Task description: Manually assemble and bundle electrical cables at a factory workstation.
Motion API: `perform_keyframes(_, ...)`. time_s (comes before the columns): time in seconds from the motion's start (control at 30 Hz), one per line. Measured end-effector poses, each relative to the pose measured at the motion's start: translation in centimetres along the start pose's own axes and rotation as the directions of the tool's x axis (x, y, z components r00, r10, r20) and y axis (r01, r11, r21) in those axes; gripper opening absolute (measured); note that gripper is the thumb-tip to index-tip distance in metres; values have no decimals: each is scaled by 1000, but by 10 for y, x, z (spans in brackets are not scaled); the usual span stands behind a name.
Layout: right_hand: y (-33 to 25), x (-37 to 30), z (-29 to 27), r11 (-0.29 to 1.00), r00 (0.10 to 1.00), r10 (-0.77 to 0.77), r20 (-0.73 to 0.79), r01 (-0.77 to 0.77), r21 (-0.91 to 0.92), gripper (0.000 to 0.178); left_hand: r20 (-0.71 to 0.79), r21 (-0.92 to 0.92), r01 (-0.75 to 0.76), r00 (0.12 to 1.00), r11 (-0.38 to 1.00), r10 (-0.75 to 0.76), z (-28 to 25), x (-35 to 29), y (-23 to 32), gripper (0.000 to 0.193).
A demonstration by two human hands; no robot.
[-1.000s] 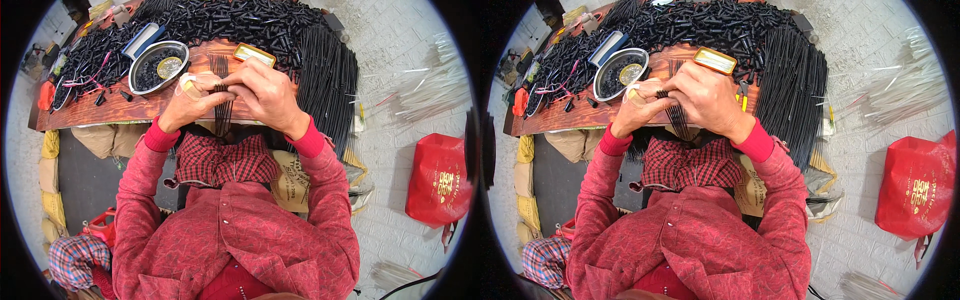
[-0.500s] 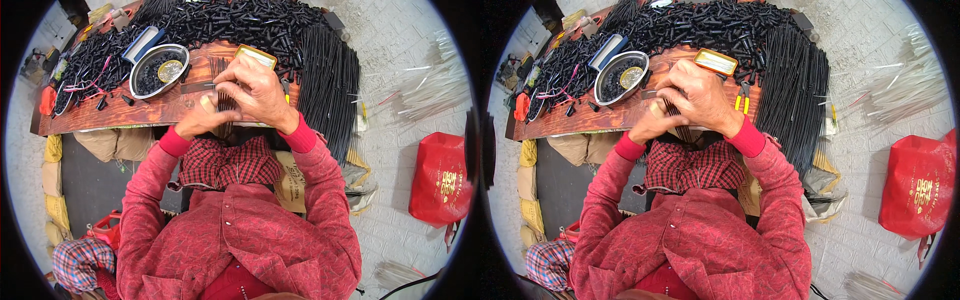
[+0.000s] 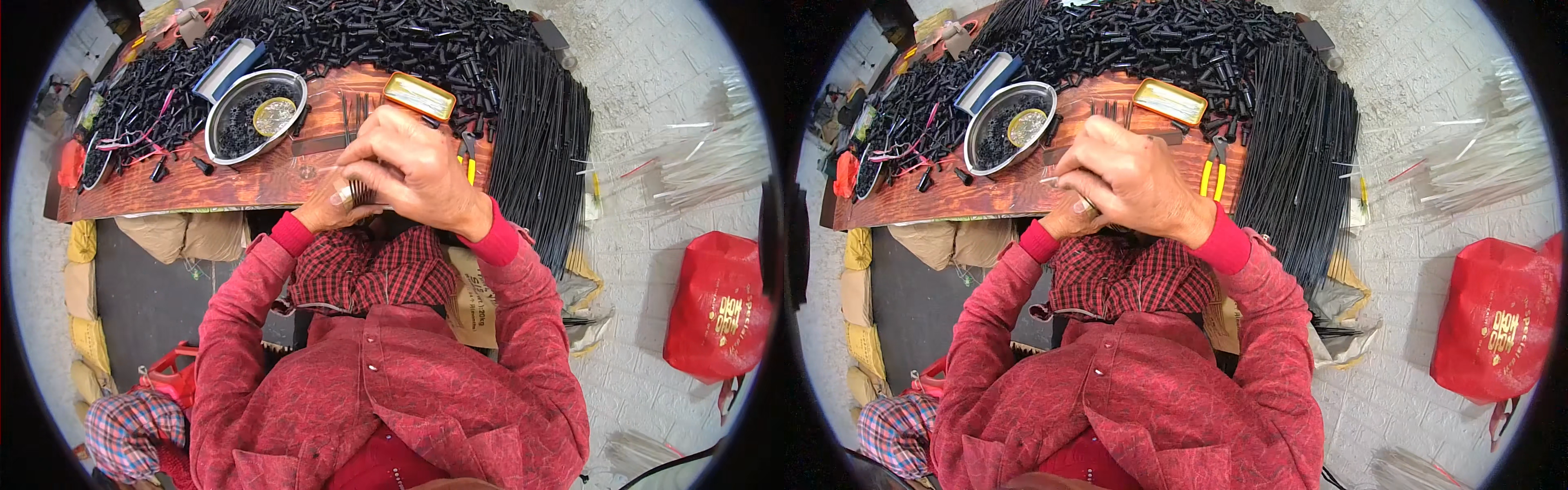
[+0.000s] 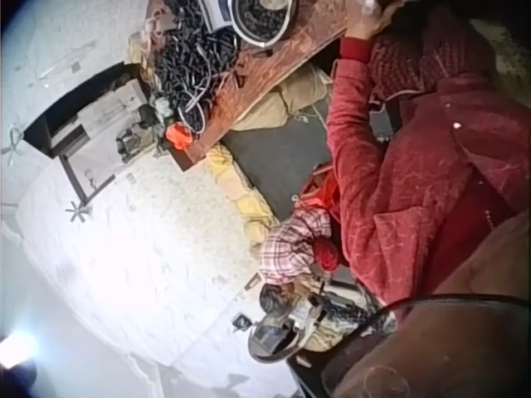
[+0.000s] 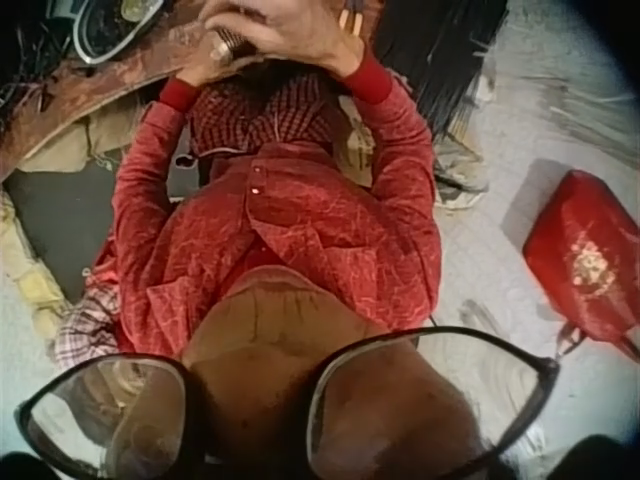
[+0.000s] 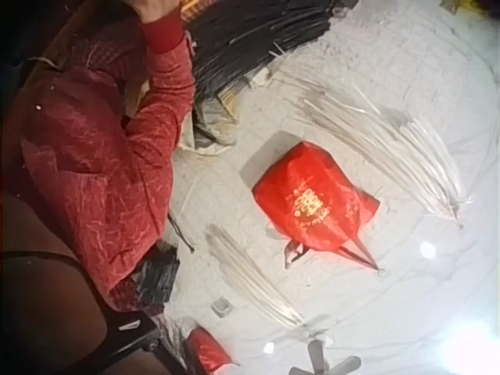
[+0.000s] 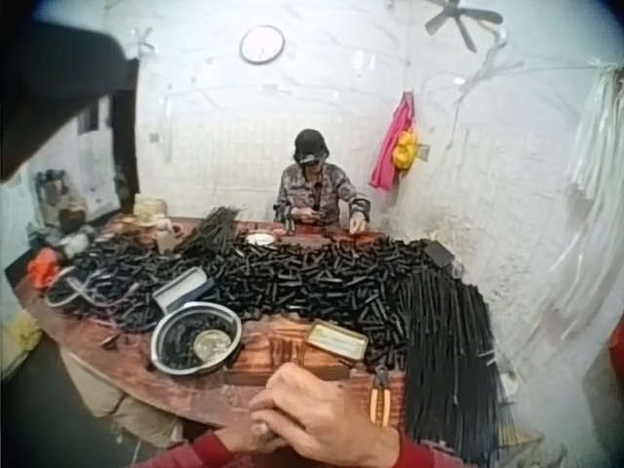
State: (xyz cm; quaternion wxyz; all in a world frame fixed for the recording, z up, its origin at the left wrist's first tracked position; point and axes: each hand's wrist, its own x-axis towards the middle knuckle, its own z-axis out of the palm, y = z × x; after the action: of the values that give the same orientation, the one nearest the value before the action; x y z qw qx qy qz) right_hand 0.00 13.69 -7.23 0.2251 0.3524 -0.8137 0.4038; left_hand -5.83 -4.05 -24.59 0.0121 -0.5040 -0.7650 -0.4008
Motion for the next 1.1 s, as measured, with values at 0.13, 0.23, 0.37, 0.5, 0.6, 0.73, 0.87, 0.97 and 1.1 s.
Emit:
perform_keyframes(0.13, -2, 3, 0, 1000, 998, -17, 66, 16, 15, 14, 18, -56, 90, 996, 994, -90, 10, -4, -16, 82)
perform_keyframes(0.23, 0, 5, 4, 977, 989, -131, 74, 141, -160, 21, 92, 13, 235, 968, 972, -235, 21, -18, -32, 90)
perform_keyframes(0.37, 3, 6, 7, 963, 982, -158, 105, 177, -205, 22, -27, 39, 212, 977, 977, -211, 17, -4, -17, 86)
perform_keyframes(0.5, 6, 7, 6, 967, 966, -158, 205, 193, -166, 25, -66, -199, 225, 968, 954, -242, 10, 2, -7, 72)
perform_keyframes(0.6, 9, 9, 7, 975, 963, -187, 196, 206, -80, 29, -86, -315, 220, 962, 923, -259, -2, 8, 3, 66)
perform_keyframes(0.73, 13, 11, 0, 978, 953, -198, 231, 209, -24, 41, 0, 305, 150, 987, 940, -158, -8, 10, 5, 70)
perform_keyframes(0.87, 26, 29, -32, 988, 937, -152, 315, 146, 42, 64, 58, 309, 178, 977, 934, -206, -11, 7, 3, 83)
perform_keyframes(0.97, 76, 33, -43, 994, 996, -8, 89, -1, 109, 49, 18, 373, 114, 991, 921, -130, -10, 5, 1, 77)
perform_keyframes(1.1, 190, 9, -32, 853, 893, 439, 101, -379, -359, 25, 57, 378, 88, 991, 922, -118, -10, 8, -1, 88)
